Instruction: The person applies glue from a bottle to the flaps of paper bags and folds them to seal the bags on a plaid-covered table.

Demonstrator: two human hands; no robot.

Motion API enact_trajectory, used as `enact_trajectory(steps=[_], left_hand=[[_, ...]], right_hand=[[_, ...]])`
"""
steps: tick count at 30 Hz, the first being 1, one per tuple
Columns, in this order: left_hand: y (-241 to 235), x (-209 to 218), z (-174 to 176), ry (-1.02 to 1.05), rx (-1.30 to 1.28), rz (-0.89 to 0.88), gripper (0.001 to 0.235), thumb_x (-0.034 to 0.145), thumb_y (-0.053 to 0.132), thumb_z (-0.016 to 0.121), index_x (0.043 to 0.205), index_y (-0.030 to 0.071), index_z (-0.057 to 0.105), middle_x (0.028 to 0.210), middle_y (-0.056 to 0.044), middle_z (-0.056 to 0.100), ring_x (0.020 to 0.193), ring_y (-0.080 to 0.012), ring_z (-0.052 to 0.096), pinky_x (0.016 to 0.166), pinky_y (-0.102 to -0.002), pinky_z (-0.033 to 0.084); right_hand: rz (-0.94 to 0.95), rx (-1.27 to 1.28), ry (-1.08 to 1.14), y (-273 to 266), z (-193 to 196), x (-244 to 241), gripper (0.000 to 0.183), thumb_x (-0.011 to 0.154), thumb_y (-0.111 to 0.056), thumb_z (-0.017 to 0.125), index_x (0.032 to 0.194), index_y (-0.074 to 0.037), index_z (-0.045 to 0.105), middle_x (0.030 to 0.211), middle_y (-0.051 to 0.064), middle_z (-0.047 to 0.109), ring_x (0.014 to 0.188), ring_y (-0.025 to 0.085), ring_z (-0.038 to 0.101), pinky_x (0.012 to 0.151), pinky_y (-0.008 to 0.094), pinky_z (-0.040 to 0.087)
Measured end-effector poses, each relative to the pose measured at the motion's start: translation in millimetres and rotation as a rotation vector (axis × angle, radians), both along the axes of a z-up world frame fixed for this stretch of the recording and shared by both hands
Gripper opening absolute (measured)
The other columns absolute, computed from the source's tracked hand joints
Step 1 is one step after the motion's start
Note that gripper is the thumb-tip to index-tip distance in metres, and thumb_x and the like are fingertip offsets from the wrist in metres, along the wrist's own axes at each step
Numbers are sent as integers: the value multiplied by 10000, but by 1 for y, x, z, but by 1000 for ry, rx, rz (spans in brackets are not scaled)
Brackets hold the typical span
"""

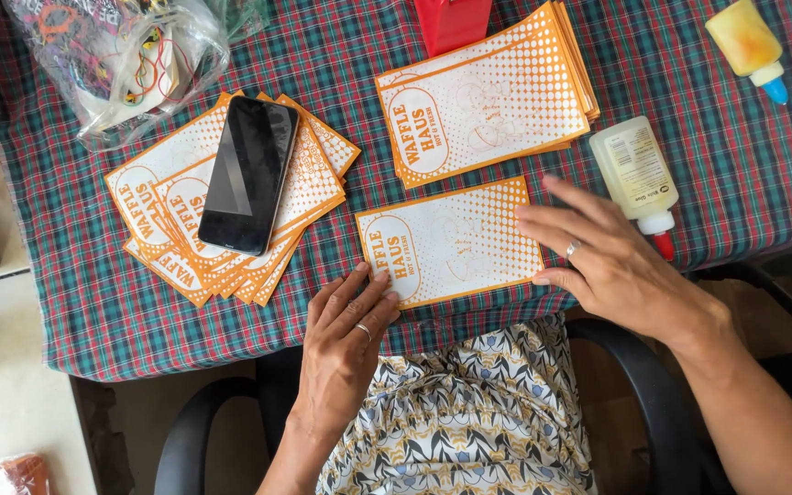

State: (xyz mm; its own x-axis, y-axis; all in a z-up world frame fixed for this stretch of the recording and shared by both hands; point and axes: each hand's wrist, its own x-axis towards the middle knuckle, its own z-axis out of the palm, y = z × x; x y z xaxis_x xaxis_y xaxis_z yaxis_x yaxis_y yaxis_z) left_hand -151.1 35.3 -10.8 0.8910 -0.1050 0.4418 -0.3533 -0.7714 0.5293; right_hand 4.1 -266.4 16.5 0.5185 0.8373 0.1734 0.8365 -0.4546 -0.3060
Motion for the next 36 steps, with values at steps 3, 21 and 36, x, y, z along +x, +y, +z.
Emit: enact_trajectory(steps=[3,21,36], left_hand=[[0,1,0,-8,-23,3,277,937,10,769,1205,45,711,1341,-144,684,1338,-380,609,1086,-502,496],[-59,64,11,-32,-158,78,232,1046,50,590,1259,-42,585,1296,-285,601,1092,-464,567,992,-562,495],[-60,66,-1,234,242,333,583,1059,338,501,1504,-36,460,1547,-260,421,1399,-486,414,986,-556,494]], right_hand=[[-18,-165,37,5,11,11,963,738,-307,809,1565,-52,387,1675,98,346,1596,364,176,1212,575,286],[89,-266,161,10,27,21,1317,665,-391,851,1660,-114,35,1740,81,61,1586,380,-46,1249,536,-6],[-29,-221,-82,13,16,16,1026,769,-542,689,1597,-63,319,1645,70,356,1576,467,196,1238,702,132]])
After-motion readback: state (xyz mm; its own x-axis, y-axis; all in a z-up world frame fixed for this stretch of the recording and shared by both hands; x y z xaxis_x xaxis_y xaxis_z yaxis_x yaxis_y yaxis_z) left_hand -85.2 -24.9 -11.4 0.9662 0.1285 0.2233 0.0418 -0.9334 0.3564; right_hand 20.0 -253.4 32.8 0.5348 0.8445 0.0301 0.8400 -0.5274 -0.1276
